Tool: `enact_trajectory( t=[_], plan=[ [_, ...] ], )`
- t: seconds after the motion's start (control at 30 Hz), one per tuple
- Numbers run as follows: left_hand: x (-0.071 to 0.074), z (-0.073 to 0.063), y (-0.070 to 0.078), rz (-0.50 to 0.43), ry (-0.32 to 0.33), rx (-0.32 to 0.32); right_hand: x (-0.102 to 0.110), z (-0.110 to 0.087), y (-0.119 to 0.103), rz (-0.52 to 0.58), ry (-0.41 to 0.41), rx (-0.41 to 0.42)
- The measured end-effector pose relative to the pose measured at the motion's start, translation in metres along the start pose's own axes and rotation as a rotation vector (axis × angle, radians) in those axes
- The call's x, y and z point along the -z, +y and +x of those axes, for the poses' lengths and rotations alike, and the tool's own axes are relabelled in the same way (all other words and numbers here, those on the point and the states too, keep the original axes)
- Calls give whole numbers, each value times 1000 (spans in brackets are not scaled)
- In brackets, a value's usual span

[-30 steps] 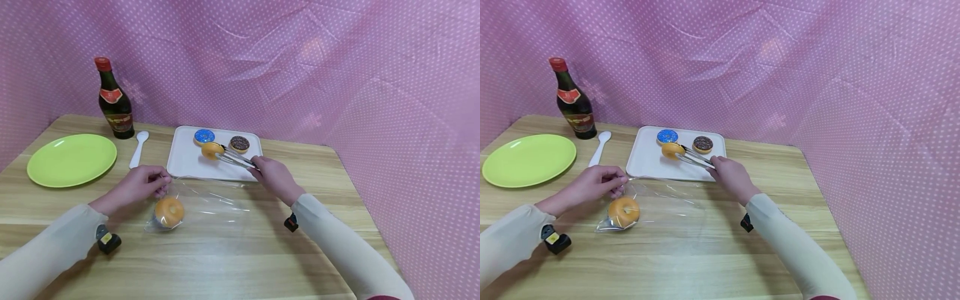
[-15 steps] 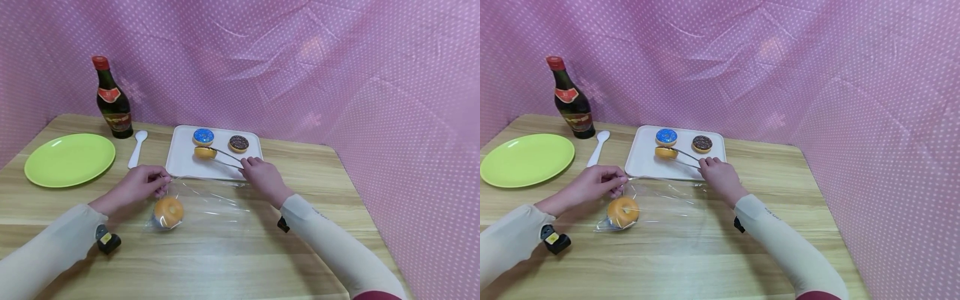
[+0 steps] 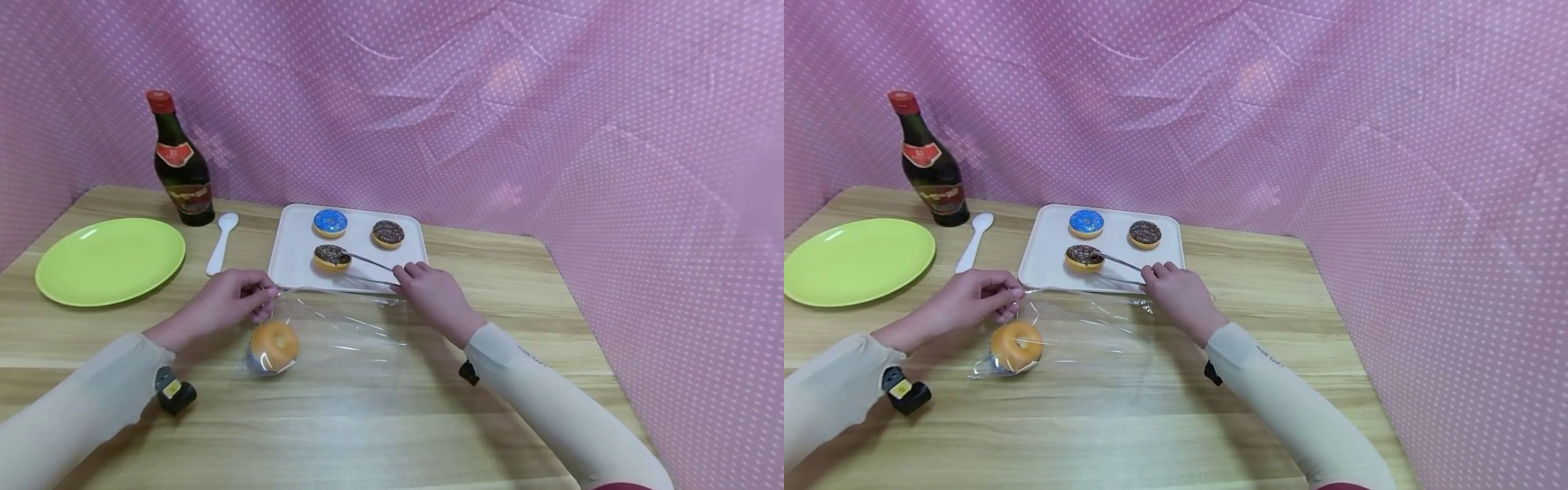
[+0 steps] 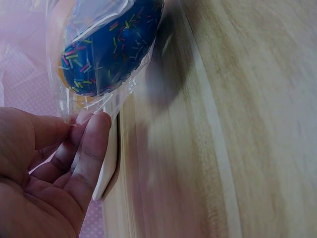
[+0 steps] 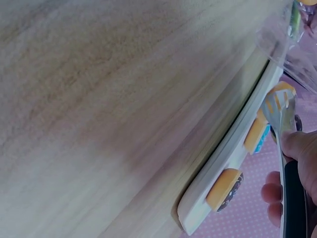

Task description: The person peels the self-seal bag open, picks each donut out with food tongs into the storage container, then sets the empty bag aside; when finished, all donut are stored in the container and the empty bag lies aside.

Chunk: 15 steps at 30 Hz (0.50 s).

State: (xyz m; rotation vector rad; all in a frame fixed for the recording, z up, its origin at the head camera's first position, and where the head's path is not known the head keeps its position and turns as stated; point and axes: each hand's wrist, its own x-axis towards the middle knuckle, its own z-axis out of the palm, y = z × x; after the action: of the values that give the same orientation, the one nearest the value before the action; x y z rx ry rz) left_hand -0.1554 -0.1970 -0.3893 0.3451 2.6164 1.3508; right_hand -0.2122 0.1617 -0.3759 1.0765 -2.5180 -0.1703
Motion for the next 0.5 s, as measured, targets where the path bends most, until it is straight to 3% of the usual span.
enact_trajectory(
  t=[0.5],
  plan=[
    [2,-1,3,-8,-14,-42,4,-3,1,13,-8,-2]
  ],
)
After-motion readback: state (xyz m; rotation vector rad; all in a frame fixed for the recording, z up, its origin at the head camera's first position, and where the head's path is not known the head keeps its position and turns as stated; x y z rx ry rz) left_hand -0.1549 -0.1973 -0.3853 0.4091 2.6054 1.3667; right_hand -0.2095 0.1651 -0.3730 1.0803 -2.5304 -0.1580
